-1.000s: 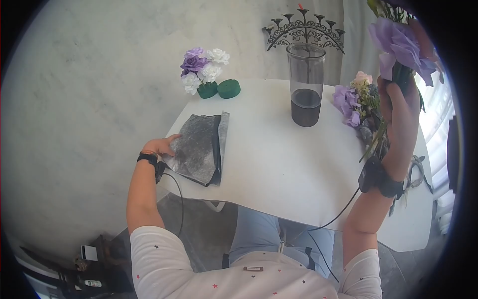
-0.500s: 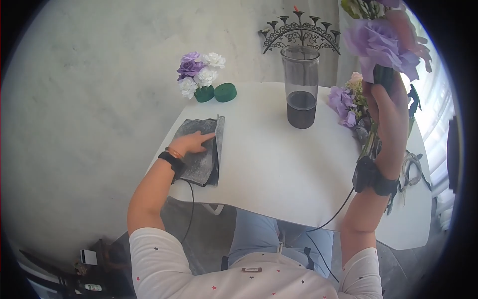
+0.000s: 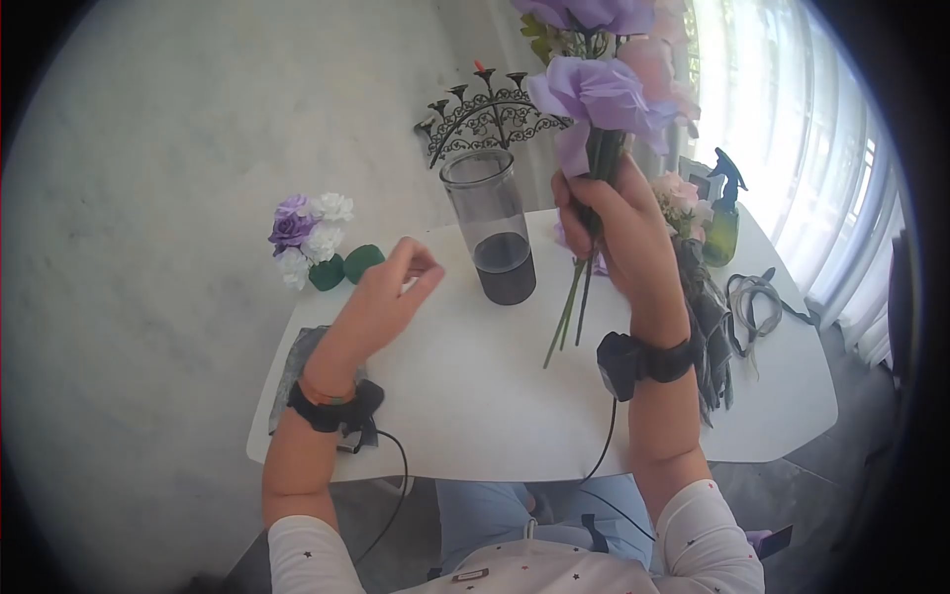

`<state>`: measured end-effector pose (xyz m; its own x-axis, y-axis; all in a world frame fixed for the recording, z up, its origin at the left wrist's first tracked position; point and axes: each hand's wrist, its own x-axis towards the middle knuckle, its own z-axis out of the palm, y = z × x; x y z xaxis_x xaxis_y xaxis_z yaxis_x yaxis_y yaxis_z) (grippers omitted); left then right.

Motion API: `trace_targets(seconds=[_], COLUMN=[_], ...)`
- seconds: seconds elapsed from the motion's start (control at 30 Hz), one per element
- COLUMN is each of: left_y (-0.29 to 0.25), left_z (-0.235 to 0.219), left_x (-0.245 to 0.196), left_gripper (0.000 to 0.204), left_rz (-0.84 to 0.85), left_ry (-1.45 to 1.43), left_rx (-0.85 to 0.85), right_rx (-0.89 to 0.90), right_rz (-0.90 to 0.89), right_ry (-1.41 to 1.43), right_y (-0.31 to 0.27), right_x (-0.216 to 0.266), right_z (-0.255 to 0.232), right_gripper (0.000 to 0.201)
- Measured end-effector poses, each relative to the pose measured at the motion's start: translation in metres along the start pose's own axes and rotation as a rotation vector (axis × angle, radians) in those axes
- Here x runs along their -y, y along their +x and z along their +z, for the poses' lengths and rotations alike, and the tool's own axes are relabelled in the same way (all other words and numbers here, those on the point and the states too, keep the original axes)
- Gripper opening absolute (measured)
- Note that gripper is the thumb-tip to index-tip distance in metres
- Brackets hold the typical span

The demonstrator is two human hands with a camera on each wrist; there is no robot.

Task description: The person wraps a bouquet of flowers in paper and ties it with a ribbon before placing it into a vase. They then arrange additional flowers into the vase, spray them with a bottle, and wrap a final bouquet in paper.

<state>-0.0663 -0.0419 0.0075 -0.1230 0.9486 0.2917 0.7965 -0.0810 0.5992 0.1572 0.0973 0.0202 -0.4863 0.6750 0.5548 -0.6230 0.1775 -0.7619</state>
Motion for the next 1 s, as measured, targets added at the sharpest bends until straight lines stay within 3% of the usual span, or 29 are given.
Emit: trace_targets(seconds=[0.1,0.17,0.3,0.4,0.43,0.5,0.57,0.63,0.67,0.73,0.87,0.93,1.0], left_y=[0.022,0.036,0.042,0.049,0.049,0.05,0.052,0.055,0.056,0.058,0.057,0.063,0.065], left_z=[0.05,0.084,0.102,0.112,0.114,0.117,0.125,0.129,0.131,0.131,0.126,0.119,0.1], left_x=[-0.011,-0.024,-0.06,-0.063,-0.063,-0.061,-0.052,-0.045,-0.041,-0.038,-0.04,-0.034,-0.022], left_gripper=[0.037,0.047,0.054,0.049,0.049,0.041,0.031,0.025,0.025,0.024,0.025,0.024,0.025], left_rz=[0.19,0.204,0.116,0.02,0.027,0.047,0.072,0.182,0.176,0.247,0.159,0.263,0.267], left_ry=[-0.379,-0.771,-0.956,-1.103,-1.101,-0.932,-0.955,-0.914,-0.912,-0.694,-0.762,-0.732,-0.742], left_rx=[0.138,0.248,0.427,0.231,0.241,-0.051,-0.107,-0.258,-0.254,-0.423,-0.456,-0.591,-0.624], right_rx=[0.048,0.056,0.003,-0.047,-0.062,-0.085,-0.074,-0.104,-0.127,-0.15,-0.178,-0.178,-0.162], right_rz=[0.004,-0.035,-0.004,-0.118,-0.15,-0.184,-0.248,-0.201,-0.144,-0.08,-0.029,-0.018,-0.126], right_ry=[0.001,0.009,-0.109,-0.103,-0.096,-0.091,-0.29,-0.346,-0.396,-0.444,-0.329,-0.305,-0.258], right_y=[-0.001,-0.001,-0.005,0.0,0.003,0.005,0.006,0.005,0.003,0.002,0.003,0.004,0.004], right_x=[-0.005,-0.005,0.005,0.002,-0.001,-0.002,-0.001,0.006,0.009,0.007,0.005,0.004,0.001], right_z=[0.001,0.006,-0.002,-0.009,-0.013,-0.018,-0.022,-0.019,-0.015,-0.013,-0.011,-0.012,-0.016], right_gripper=[0.019,0.019,0.017,0.02,0.02,0.02,0.022,0.022,0.022,0.022,0.02,0.02,0.022])
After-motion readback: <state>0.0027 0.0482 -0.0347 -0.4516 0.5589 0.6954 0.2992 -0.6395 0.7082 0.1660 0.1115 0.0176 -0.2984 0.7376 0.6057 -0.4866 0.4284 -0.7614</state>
